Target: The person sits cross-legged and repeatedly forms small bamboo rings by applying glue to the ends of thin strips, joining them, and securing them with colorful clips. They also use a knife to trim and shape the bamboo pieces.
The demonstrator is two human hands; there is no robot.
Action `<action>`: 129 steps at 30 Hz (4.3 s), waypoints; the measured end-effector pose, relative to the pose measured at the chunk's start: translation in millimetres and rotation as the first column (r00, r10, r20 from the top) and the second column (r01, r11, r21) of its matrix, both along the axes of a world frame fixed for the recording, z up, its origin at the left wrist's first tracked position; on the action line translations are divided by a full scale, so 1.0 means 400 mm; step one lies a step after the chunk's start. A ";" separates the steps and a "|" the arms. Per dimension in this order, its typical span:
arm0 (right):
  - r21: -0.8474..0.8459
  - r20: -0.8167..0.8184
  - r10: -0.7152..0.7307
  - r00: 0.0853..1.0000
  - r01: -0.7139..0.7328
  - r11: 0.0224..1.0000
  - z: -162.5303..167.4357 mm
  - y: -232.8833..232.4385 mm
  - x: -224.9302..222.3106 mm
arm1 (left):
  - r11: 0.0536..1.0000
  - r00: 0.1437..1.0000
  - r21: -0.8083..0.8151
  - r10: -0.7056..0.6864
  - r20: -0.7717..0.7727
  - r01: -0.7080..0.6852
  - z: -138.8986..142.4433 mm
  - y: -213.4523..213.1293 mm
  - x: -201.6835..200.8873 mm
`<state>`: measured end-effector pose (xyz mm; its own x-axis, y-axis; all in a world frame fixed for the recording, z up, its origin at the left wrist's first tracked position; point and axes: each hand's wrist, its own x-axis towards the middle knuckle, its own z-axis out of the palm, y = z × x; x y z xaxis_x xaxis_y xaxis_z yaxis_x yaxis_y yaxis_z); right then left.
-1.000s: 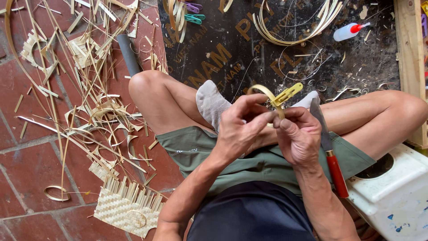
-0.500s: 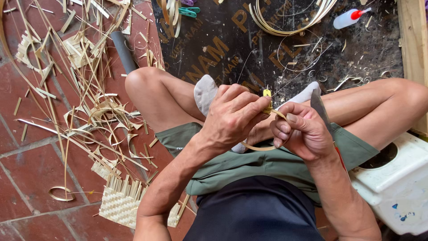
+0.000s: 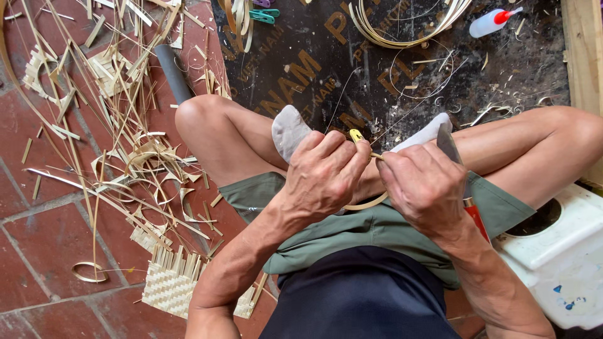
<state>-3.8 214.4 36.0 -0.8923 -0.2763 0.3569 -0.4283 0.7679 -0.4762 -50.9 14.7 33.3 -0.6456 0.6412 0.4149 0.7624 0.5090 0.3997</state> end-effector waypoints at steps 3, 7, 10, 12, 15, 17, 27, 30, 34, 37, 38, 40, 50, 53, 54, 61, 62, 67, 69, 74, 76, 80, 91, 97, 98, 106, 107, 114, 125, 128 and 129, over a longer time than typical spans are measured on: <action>0.051 -0.033 -0.014 0.999 0.016 0.999 0.000 -0.016 0.000 | 1.000 1.000 0.007 0.007 -0.008 -0.007 -0.001 -0.004 0.002; 0.027 -0.037 -0.044 0.998 0.045 0.999 -0.010 -0.031 0.002 | 1.000 1.000 -0.001 -0.002 -0.016 0.002 -0.004 -0.010 0.001; -0.009 -0.039 -0.059 0.997 0.059 0.998 -0.015 -0.042 0.001 | 1.000 1.000 0.008 0.002 -0.022 -0.002 -0.005 -0.015 -0.001; -0.022 -0.046 -0.059 0.997 0.058 0.998 -0.017 -0.047 -0.001 | 1.000 0.999 0.008 0.006 -0.031 -0.006 -0.006 -0.018 -0.004; -0.024 -0.045 -0.049 0.998 0.048 0.999 -0.020 -0.051 -0.007 | 1.000 1.000 0.016 0.004 -0.027 -0.004 -0.009 -0.027 -0.011; -0.031 -0.045 -0.042 0.998 0.041 0.999 -0.023 -0.053 -0.014 | 1.000 0.999 0.024 0.008 -0.034 -0.007 -0.013 -0.030 -0.016; -0.047 -0.081 0.002 0.997 -0.006 0.999 -0.037 -0.075 -0.048 | 0.998 0.997 0.039 0.046 -0.064 -0.043 -0.026 -0.048 -0.034; -0.064 -0.077 0.012 0.997 -0.017 0.998 -0.040 -0.077 -0.049 | 0.999 0.996 0.026 0.048 -0.074 -0.046 -0.028 -0.053 -0.035; -0.107 -0.052 0.032 0.998 -0.038 0.994 -0.043 -0.073 -0.051 | 0.999 0.996 0.019 0.045 -0.076 -0.044 -0.024 -0.057 -0.042; -0.152 -0.002 0.059 0.998 -0.058 0.987 -0.040 -0.049 -0.061 | 0.999 0.995 0.016 0.041 -0.085 -0.040 -0.011 -0.066 -0.053; -0.165 0.022 0.069 0.997 -0.065 0.984 -0.039 -0.037 -0.065 | 0.999 0.996 0.013 0.041 -0.080 -0.040 -0.006 -0.071 -0.059; -0.377 0.198 0.073 0.977 0.008 0.926 -0.034 -0.010 -0.072 | 0.997 0.995 0.029 0.073 -0.067 -0.071 0.000 -0.071 -0.061; -0.098 -0.020 0.069 0.997 -0.071 0.993 -0.027 -0.017 -0.072 | 0.986 0.981 0.036 0.169 -0.098 -0.166 -0.015 -0.045 -0.047; 0.026 -0.059 0.064 0.996 -0.063 0.998 -0.006 -0.029 -0.085 | 0.986 0.977 0.030 0.168 -0.128 -0.165 -0.011 -0.043 -0.041; 0.036 -0.065 0.064 0.996 -0.061 0.997 0.000 -0.033 -0.089 | 0.985 0.976 0.031 0.171 -0.134 -0.169 -0.010 -0.043 -0.040; 0.087 -0.081 0.080 0.993 -0.073 0.993 0.000 -0.054 -0.098 | 0.983 0.975 0.045 0.184 -0.122 -0.180 -0.024 -0.045 -0.037; 0.096 -0.083 0.076 0.994 -0.068 0.993 -0.005 -0.056 -0.096 | 0.982 0.975 0.042 0.187 -0.123 -0.183 -0.027 -0.045 -0.035; 0.127 -0.122 0.021 0.992 -0.005 0.992 -0.041 -0.067 -0.088 | 0.980 0.975 0.048 0.196 -0.109 -0.191 -0.043 -0.040 -0.024; 0.127 -0.137 0.007 0.991 0.011 0.992 -0.056 -0.072 -0.091 | 0.977 0.970 0.053 0.210 -0.122 -0.205 -0.050 -0.035 -0.023; 0.107 -0.117 0.018 0.993 -0.005 0.994 -0.071 -0.076 -0.104 | 0.974 0.969 0.051 0.224 -0.099 -0.220 -0.066 -0.038 -0.030; 0.027 -0.048 0.081 0.996 -0.080 0.996 -0.064 -0.054 -0.113 | 0.969 0.966 0.065 0.244 -0.085 -0.239 -0.071 -0.045 -0.041; -0.414 0.148 0.089 0.985 -0.020 0.910 -0.049 0.014 -0.131 | 0.934 0.957 0.211 0.279 0.081 -0.290 -0.079 -0.073 -0.070; -0.310 0.087 0.116 0.990 -0.083 0.947 -0.175 -0.043 -0.200 | 0.624 0.677 0.465 0.144 0.722 -0.628 -0.220 -0.021 -0.096; -0.339 0.385 0.059 0.921 0.082 0.937 -0.292 0.024 -0.399 | 0.570 0.570 0.420 0.107 0.814 -0.707 -0.342 -0.069 -0.157; -0.318 0.379 0.033 0.925 0.097 0.943 -0.319 0.039 -0.447 | 0.515 0.515 0.417 0.058 0.855 -0.749 -0.356 -0.077 -0.155; -0.019 0.441 -0.089 0.893 0.109 0.994 -0.485 0.041 -0.712 | 0.542 0.417 0.304 0.096 0.904 -0.783 -0.385 -0.097 -0.092; -0.044 0.415 -0.083 0.906 0.111 0.993 -0.491 0.034 -0.719 | 0.562 0.420 0.290 0.115 0.900 -0.774 -0.381 -0.095 -0.092; -0.030 0.145 -0.165 0.976 0.171 0.985 -0.481 0.028 -0.623 | 0.684 0.535 0.245 0.248 0.808 -0.687 -0.353 -0.087 -0.090; 0.553 -0.016 -0.058 0.998 0.057 0.831 -0.452 0.121 -0.435 | 0.651 0.496 0.258 0.209 0.843 -0.714 -0.377 -0.079 -0.108; 0.516 0.016 -0.039 0.999 0.025 0.856 -0.453 0.124 -0.473 | 0.649 0.496 0.252 0.224 0.839 -0.718 -0.385 -0.089 -0.113; 0.503 -0.022 -0.024 0.999 0.032 0.863 -0.450 0.129 -0.482 | 0.645 0.495 0.248 0.233 0.837 -0.723 -0.389 -0.092 -0.120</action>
<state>-196.6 266.1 -144.1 -0.8984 -0.3966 0.1887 -0.4065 0.9135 -0.0155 -98.7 -22.1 -122.2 -0.9831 -0.0385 -0.1791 -0.1832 0.2148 0.9593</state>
